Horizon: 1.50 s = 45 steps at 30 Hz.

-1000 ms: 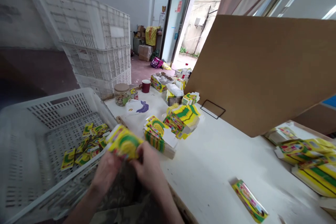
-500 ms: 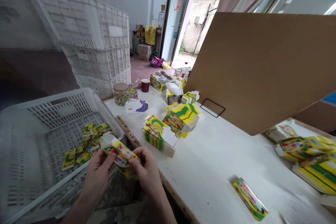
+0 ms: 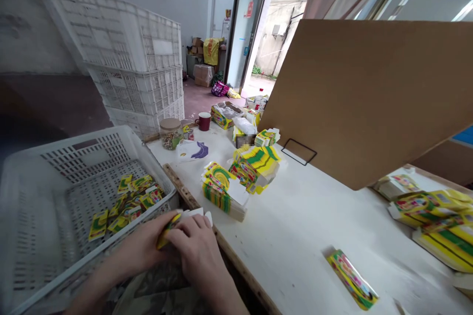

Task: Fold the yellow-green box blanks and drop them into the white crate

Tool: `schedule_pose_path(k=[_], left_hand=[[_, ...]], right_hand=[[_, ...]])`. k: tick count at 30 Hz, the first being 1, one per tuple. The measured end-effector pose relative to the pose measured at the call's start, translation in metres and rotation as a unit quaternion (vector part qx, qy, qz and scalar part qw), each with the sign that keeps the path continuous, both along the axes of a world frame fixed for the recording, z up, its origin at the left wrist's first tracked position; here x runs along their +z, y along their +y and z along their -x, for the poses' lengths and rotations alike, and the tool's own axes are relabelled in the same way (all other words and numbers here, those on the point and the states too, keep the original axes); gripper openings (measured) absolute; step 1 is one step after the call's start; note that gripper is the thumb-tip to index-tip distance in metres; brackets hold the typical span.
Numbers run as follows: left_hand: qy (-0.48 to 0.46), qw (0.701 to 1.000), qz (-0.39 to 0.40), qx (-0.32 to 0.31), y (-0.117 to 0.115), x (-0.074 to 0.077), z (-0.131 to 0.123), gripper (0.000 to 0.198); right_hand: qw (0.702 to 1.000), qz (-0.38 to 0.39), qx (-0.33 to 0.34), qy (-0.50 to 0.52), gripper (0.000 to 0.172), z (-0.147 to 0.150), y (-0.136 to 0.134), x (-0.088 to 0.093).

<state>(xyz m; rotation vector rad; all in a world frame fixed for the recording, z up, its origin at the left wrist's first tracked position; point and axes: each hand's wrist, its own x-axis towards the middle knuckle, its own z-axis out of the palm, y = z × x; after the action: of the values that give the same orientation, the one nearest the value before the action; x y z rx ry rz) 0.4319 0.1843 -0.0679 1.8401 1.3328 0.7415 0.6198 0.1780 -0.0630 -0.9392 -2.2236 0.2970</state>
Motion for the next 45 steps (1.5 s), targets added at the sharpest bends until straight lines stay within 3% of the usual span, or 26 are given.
schedule_pose_path(k=[2,4,6,8,11,15,17,18,20,21,23,26,27,29,31,35,39,45], left_hand=[[0.034,0.999,0.02,0.014,0.002,-0.008,-0.004,0.048],[0.074,0.991,0.007,0.109,0.003,-0.014,-0.008,0.05],[0.1,0.983,-0.017,0.153,0.002,-0.018,-0.012,0.057],[0.094,0.986,-0.048,0.129,-0.001,-0.023,-0.019,0.06],[0.075,0.989,-0.094,0.082,-0.009,-0.03,-0.03,0.064],[0.085,0.985,-0.138,0.063,-0.018,-0.038,-0.035,0.069],[0.087,0.985,-0.139,0.053,-0.021,-0.039,-0.034,0.067],[0.086,0.986,-0.137,0.049,-0.021,-0.038,-0.034,0.064],[0.08,0.987,-0.13,0.043,-0.021,-0.035,-0.034,0.057],[0.074,0.989,-0.122,0.042,-0.021,-0.034,-0.034,0.054],[0.059,0.993,-0.092,0.052,-0.019,-0.031,-0.034,0.049],[0.026,0.997,-0.018,0.067,-0.013,-0.032,-0.034,0.056],[0.009,0.998,-0.002,0.063,-0.012,-0.034,-0.035,0.057],[-0.027,0.998,0.011,0.056,-0.01,-0.039,-0.037,0.059],[-0.034,0.997,-0.011,0.069,-0.01,-0.042,-0.039,0.063],[0.036,0.99,-0.083,0.108,-0.012,-0.037,-0.037,0.059],[0.053,0.992,-0.063,0.094,-0.009,-0.024,-0.022,0.051],[-0.003,1.0,0.0,0.023,-0.003,-0.008,-0.006,0.055]], right_hand=[[0.995,-0.006,-0.046,0.088,0.036,0.0,-0.005,-0.003],[0.969,0.023,-0.136,0.206,0.049,-0.003,-0.008,-0.009],[0.928,0.127,-0.169,0.307,0.051,-0.004,-0.007,-0.016],[0.875,0.273,-0.134,0.377,0.043,0.0,-0.004,-0.023],[0.766,0.432,-0.088,0.468,0.041,0.008,0.003,-0.029],[0.611,0.572,-0.003,0.548,0.046,0.011,0.008,-0.032],[0.562,0.613,0.036,0.554,0.05,0.01,0.008,-0.035],[0.554,0.619,0.049,0.555,0.052,0.01,0.008,-0.037],[0.57,0.608,0.059,0.549,0.057,0.009,0.008,-0.042],[0.596,0.59,0.048,0.543,0.058,0.008,0.008,-0.044],[0.681,0.525,-0.002,0.51,0.058,0.008,0.006,-0.045],[0.843,0.368,-0.035,0.391,0.051,0.007,0.001,-0.043],[0.885,0.317,-0.019,0.339,0.051,0.007,-0.001,-0.041],[0.936,0.242,0.009,0.256,0.054,0.007,-0.004,-0.041],[0.953,0.204,-0.014,0.224,0.055,0.005,-0.003,-0.045],[0.958,0.174,-0.093,0.209,0.054,-0.003,0.004,-0.056],[0.979,0.167,-0.019,0.118,0.058,-0.017,0.009,-0.05],[0.958,0.256,0.076,0.102,0.029,-0.044,0.017,-0.017]])
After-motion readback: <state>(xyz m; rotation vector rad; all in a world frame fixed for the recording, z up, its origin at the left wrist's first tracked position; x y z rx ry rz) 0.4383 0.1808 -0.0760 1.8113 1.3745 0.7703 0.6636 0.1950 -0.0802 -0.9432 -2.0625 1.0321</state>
